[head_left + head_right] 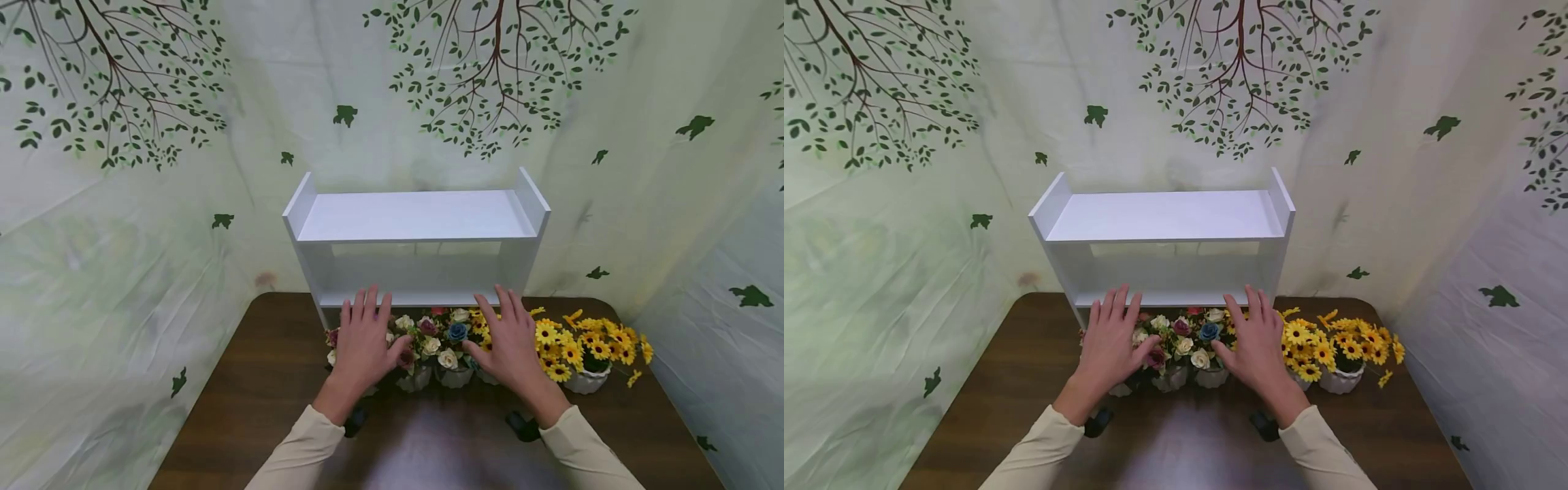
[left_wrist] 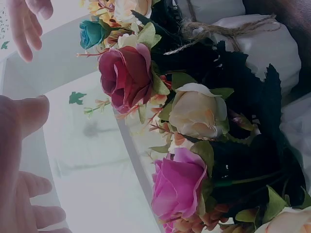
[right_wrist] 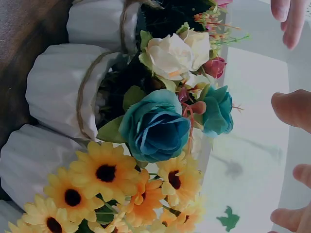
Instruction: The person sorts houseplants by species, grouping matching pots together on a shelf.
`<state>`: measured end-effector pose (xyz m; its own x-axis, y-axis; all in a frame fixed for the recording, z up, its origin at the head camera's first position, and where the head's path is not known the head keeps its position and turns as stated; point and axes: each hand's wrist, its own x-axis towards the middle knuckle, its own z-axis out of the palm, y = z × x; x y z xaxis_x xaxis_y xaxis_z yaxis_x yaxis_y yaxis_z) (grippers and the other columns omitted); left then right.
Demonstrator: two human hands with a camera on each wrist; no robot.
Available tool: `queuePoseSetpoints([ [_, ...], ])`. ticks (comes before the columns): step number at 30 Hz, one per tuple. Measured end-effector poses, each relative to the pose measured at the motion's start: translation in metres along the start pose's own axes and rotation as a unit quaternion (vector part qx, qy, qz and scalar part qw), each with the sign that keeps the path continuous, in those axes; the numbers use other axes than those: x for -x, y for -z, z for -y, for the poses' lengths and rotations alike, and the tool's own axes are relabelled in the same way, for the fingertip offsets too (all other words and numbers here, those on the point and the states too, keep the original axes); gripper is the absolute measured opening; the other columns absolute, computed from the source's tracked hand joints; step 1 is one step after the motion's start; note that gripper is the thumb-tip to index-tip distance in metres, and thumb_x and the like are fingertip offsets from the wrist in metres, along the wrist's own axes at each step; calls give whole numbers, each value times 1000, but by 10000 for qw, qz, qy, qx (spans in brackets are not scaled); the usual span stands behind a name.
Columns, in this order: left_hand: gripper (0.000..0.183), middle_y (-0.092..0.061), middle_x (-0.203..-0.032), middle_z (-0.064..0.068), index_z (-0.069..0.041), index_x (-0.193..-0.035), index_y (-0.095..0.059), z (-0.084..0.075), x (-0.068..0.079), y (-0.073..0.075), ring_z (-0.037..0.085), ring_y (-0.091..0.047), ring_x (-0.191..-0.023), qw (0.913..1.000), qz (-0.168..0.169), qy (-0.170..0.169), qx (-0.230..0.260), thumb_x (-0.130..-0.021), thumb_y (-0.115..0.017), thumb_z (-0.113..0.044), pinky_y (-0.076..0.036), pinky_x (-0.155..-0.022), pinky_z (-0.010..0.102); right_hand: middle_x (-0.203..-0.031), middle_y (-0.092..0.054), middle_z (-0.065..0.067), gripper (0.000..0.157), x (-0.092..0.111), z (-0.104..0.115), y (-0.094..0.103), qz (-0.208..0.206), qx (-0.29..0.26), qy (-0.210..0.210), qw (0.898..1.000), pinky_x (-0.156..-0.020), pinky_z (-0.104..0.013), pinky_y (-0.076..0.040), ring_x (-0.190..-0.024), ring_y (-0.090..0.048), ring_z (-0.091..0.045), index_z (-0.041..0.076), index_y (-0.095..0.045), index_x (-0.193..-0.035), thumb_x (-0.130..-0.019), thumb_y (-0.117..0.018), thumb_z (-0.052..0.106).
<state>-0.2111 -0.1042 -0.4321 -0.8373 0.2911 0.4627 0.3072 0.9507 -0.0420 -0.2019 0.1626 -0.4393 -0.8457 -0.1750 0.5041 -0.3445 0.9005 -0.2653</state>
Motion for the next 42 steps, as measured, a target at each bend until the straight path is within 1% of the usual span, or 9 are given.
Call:
queuePoseSetpoints([
  [6, 75, -34, -159, 19, -9, -150, -40, 6, 3, 0, 39, -34, -146, 9989, 170, -81, 422, -92, -62, -51, -30, -116, 59, -157, -29, -27, 87, 3, -2, -3, -3, -55, -4, 10000, -101, -74, -31, -143, -26, -49, 14, -41, -149, -76, -82, 40],
  [11, 60, -44, -153, 20, -5, -140, -52, 12, 9, 1, 39, -41, -142, 9960, 12, -505, 733, -90, -68, -35, -35, -114, 56, -156, -30, -26, 87, 5, -4, -1, -13, -88, -1, 10000, -100, -74, -32, -143, -27, -48, 12, -43, -148, -76, -83, 38],
  [19, 42, -64, -133, 16, -3, -122, -67, 38, 20, 2, 35, -59, -126, 9815, -849, -1249, 1176, -83, -74, -19, -46, -106, 49, -155, -32, -27, 86, 15, -19, 6, 8, -43, -6, 10000, -99, -75, -32, -142, -28, -48, 10, -44, -147, -75, -84, 34],
  [24, 33, -70, -119, 15, -1, -113, -70, 61, 25, 7, 31, -65, -113, 9687, -1290, -1231, 1724, -83, -73, -13, -53, -95, 46, -153, -34, -29, 84, 26, -38, 18, -69, 90, -43, 9999, -95, -77, -32, -139, -30, -52, 7, -46, -144, -74, -85, 30],
  [29, 27, -72, -109, 17, 1, -108, -71, 89, 19, 11, 33, -67, -103, 9579, -1858, -526, 2126, -82, -73, -6, -55, -87, 47, -151, -35, -32, 88, 40, -66, 34, -207, 281, -80, 9994, -90, -78, -33, -135, -32, -55, 4, -45, -143, -69, -87, 25],
  [32, 25, -71, -105, 19, 2, -109, -69, 105, 11, 14, 34, -67, -97, 9468, -2020, 253, 2491, -84, -71, -3, -53, -84, 49, -149, -34, -34, 87, 49, -87, 43, -248, 243, -269, 9990, -90, -79, -32, -133, -32, -58, 2, -43, -144, -72, -86, 25],
  [37, 34, -62, -113, 20, 3, -121, -59, 122, -7, 24, 36, -64, -97, 9139, -1640, 1680, 3312, -92, -65, -13, -52, -82, 51, -147, -31, -41, 81, 62, -124, 58, -94, -363, -990, 9944, -97, -77, -24, -129, -30, -63, -8, -35, -146, -86, -74, 29],
  [40, 50, -54, -131, 20, -1, -136, -48, 127, -19, 28, 38, -59, -113, 8988, -1044, 2213, 3638, -95, -63, -26, -49, -92, 55, -151, -26, -41, 76, 69, -141, 68, 85, -1022, -2135, 9716, -100, -76, -24, -133, -27, -62, -8, -24, -151, -95, -63, 28],
  [42, 59, -48, -141, 20, -3, -143, -42, 128, -26, 30, 38, -54, -122, 8888, -714, 2409, 3832, -96, -62, -32, -47, -98, 56, -154, -35, -28, 68, 73, -152, 71, -196, -1339, -3262, 9356, -104, -62, -34, -138, -36, -47, 0, -28, -153, -98, -56, 29],
])
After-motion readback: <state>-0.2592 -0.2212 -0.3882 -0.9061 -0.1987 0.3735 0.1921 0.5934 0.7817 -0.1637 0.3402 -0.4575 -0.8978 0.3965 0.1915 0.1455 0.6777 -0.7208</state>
